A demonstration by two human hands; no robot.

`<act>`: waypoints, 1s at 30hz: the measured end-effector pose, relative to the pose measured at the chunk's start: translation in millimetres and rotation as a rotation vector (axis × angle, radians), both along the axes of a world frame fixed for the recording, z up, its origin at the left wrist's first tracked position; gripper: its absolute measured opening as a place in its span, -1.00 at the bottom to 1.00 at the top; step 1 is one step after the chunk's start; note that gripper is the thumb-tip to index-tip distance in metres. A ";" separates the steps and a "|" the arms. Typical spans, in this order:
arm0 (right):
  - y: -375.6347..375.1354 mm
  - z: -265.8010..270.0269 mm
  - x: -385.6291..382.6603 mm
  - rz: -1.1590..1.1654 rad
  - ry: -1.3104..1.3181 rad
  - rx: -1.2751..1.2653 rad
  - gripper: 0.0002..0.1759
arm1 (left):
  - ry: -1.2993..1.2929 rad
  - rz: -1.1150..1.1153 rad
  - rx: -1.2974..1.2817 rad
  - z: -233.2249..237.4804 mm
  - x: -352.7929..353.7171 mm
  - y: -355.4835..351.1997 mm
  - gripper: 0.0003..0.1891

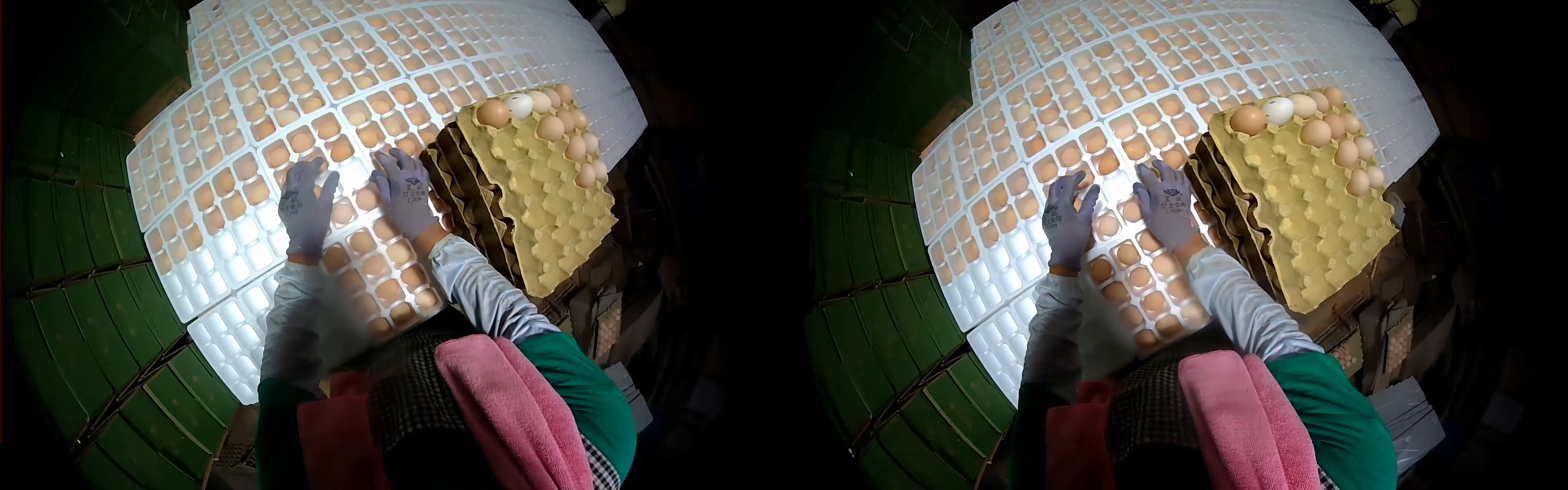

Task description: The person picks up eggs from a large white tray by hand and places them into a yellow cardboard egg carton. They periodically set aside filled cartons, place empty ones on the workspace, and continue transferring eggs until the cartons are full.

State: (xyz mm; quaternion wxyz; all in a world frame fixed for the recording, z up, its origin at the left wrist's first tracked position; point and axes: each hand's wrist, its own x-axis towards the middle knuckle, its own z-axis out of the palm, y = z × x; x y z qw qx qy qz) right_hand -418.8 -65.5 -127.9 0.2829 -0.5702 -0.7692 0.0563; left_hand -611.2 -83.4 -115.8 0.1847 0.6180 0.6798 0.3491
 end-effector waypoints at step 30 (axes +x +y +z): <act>3.0 220.1 371.3 -0.021 0.649 -0.414 -0.55 | -0.456 0.071 0.159 86.4 113.2 62.1 -0.49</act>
